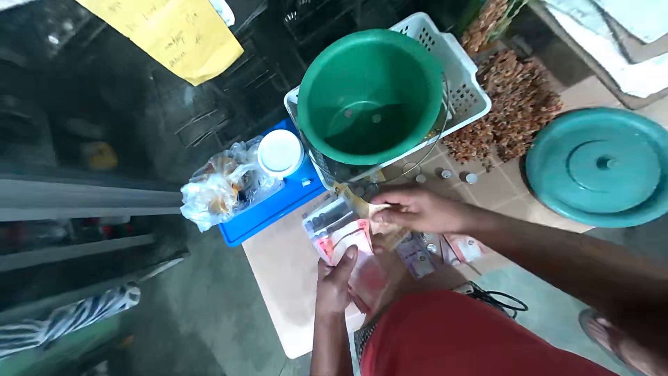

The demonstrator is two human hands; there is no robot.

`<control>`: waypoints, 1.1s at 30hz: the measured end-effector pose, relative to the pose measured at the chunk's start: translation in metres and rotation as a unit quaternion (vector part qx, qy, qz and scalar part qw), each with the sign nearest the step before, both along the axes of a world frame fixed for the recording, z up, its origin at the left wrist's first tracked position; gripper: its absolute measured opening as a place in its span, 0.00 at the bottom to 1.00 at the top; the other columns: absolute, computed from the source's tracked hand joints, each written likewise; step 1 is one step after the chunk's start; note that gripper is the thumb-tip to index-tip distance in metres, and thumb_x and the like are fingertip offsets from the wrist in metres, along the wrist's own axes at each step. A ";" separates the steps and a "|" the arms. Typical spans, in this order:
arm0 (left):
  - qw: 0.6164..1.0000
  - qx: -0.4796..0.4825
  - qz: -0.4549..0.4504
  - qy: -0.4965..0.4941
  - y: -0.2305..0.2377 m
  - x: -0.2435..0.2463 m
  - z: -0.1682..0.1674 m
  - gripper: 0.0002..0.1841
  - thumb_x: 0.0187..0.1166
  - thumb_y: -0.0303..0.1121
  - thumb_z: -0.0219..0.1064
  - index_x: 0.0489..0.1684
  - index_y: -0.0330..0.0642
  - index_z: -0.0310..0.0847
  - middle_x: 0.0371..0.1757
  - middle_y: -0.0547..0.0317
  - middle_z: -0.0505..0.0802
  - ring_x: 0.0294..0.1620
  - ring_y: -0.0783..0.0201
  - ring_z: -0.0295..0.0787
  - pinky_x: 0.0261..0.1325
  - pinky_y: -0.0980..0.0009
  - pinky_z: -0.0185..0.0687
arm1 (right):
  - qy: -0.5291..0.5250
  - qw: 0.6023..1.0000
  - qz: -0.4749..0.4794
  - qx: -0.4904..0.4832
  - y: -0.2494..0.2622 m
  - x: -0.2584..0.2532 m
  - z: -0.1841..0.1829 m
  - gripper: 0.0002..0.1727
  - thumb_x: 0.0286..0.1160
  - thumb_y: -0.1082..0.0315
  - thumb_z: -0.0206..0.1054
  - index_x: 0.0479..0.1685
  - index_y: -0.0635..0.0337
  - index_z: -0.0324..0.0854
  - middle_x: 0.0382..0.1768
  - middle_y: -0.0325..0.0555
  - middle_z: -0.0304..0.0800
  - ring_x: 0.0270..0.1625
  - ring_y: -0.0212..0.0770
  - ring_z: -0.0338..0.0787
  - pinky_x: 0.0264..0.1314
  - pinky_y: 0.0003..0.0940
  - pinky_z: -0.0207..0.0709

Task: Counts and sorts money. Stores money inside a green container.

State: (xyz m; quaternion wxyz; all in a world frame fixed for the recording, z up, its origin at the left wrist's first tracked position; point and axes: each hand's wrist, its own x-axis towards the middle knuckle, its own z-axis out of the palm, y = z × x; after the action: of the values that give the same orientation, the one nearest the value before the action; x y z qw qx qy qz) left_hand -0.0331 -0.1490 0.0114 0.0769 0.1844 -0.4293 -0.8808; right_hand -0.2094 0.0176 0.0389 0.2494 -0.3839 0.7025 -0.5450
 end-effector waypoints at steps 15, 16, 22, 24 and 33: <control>0.990 0.077 0.120 -0.016 -0.024 0.044 -0.029 0.18 0.74 0.39 0.76 0.57 0.39 0.88 0.54 0.39 0.95 0.55 0.49 0.95 0.61 0.55 0.90 | 0.133 0.863 0.059 0.483 -0.106 -0.246 -0.054 0.21 0.79 0.71 0.69 0.68 0.74 0.79 0.64 0.75 0.83 0.70 0.73 0.81 0.73 0.74 0.67; 0.987 0.066 0.142 -0.029 -0.023 0.040 -0.028 0.19 0.72 0.40 0.78 0.57 0.41 0.88 0.54 0.42 0.96 0.55 0.51 0.95 0.61 0.56 0.90 | 0.159 0.889 0.018 0.430 -0.105 -0.241 -0.047 0.21 0.80 0.70 0.68 0.67 0.74 0.80 0.62 0.75 0.84 0.69 0.74 0.82 0.73 0.74 0.68; 0.970 0.081 0.224 -0.051 0.005 -0.017 -0.015 0.19 0.73 0.40 0.77 0.57 0.40 0.84 0.55 0.49 0.96 0.58 0.58 0.94 0.62 0.60 0.90 | 0.042 0.998 0.016 0.054 -0.055 -0.058 0.025 0.20 0.80 0.62 0.67 0.64 0.66 0.80 0.48 0.50 0.91 0.47 0.38 0.92 0.51 0.36 0.90; 0.965 0.058 0.254 -0.036 0.021 -0.039 -0.007 0.13 0.76 0.38 0.74 0.51 0.40 0.86 0.47 0.54 0.97 0.51 0.63 0.95 0.56 0.63 0.92 | -0.052 0.995 0.087 0.018 -0.038 -0.009 -0.008 0.30 0.79 0.62 0.69 0.76 0.72 0.73 0.58 0.59 0.88 0.58 0.40 0.90 0.62 0.35 0.84; 0.975 -0.059 0.207 0.054 0.022 -0.062 0.016 0.04 0.81 0.27 0.66 0.46 0.40 0.86 0.38 0.58 0.97 0.40 0.67 0.96 0.49 0.65 0.93 | -0.129 0.991 0.003 -0.024 -0.027 0.022 -0.010 0.15 0.87 0.65 0.59 0.60 0.68 0.81 0.45 0.39 0.90 0.47 0.19 0.87 0.55 0.18 0.82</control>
State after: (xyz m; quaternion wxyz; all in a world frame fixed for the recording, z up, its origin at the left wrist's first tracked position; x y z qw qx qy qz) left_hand -0.0954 -0.1270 0.0276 0.2908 0.2166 -0.4282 -0.8277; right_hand -0.1870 -0.0089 0.0284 0.3300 -0.3182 0.6502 -0.6059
